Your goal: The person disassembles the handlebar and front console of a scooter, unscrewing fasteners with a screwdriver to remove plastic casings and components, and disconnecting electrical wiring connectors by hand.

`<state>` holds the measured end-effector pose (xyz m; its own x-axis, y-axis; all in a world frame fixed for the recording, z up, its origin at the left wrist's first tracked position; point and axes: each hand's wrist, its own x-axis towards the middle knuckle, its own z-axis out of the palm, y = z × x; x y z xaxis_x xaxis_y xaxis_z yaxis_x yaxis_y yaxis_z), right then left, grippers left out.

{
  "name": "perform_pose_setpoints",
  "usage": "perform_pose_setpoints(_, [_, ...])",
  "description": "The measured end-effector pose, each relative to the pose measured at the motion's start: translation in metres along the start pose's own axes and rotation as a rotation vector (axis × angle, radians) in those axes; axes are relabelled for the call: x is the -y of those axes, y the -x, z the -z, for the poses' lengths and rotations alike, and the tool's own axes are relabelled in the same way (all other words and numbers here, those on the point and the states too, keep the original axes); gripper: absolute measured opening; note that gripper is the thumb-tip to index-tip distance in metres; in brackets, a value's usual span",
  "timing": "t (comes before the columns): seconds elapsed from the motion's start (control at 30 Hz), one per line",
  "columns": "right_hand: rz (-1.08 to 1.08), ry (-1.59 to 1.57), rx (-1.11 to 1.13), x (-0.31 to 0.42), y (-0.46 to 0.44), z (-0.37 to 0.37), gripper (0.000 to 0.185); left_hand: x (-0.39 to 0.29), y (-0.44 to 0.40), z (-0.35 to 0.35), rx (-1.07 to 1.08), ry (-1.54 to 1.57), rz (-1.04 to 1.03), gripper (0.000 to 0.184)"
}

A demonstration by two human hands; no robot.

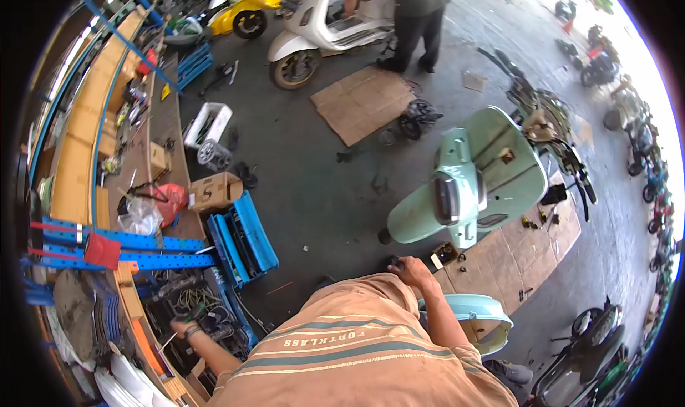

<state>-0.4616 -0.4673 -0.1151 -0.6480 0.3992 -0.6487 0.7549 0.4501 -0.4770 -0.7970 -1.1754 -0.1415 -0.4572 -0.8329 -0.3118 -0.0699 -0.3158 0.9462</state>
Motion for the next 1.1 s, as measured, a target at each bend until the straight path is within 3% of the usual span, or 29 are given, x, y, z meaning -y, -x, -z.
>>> perform_pose_setpoints(0.07, [0.033, -0.028, -0.032, -0.039, -0.010, 0.020, 0.058, 0.064, 0.118, -0.060, 0.315, -0.246, 0.060, 0.022])
perform_pose_setpoints(0.1, [0.094, -0.027, -0.127, -0.061, -0.015, 0.025, 0.047, 0.107, 0.159, -0.088, 0.478, -0.110, 0.210, 0.022])
perform_pose_setpoints(0.17, [0.145, -0.025, -0.231, -0.095, -0.018, 0.044, 0.042, 0.172, 0.264, -0.141, 0.642, -0.152, 0.486, 0.018])
perform_pose_setpoints(0.27, [0.095, -0.321, -0.261, -0.096, 0.004, 0.088, 0.053, 0.184, 0.512, -0.183, 1.029, -0.329, 0.615, 0.016])
perform_pose_setpoints(0.33, [0.075, -0.486, -0.287, -0.084, 0.026, 0.109, 0.056, 0.185, 0.631, -0.185, 1.265, -0.510, 0.712, 0.012])
perform_pose_setpoints(0.47, [0.160, -0.857, -0.310, -0.091, 0.025, 0.100, 0.058, 0.186, 0.777, -0.162, 1.726, -0.638, 0.679, 0.013])
perform_pose_setpoints(0.6, [0.115, -1.182, -0.342, -0.090, 0.032, 0.101, 0.054, 0.208, 0.817, -0.155, 2.074, -0.697, 0.750, 0.012])
perform_pose_setpoints(0.67, [0.134, -1.115, -0.410, -0.095, 0.034, 0.099, 0.053, 0.210, 0.824, -0.167, 2.221, -0.730, 0.761, 0.014])
perform_pose_setpoints(0.7, [0.159, -1.040, -0.463, -0.096, 0.033, 0.097, 0.053, 0.210, 0.828, -0.175, 2.233, -0.747, 0.761, 0.014])
perform_pose_setpoints(0.77, [0.030, -1.237, -0.349, -0.095, 0.030, 0.099, 0.052, 0.211, 0.837, -0.200, 2.296, -0.735, 0.776, 0.019])
perform_pose_setpoints(0.83, [-0.097, -1.266, -0.389, -0.078, 0.031, 0.113, 0.054, 0.211, 0.843, -0.234, 2.363, -0.718, 0.815, 0.023])
perform_pose_setpoints(1.1, [-0.338, -1.099, -0.519, -0.023, 0.004, 0.112, 0.054, 0.220, 0.854, -0.344, 2.516, -0.850, 0.684, 0.034])
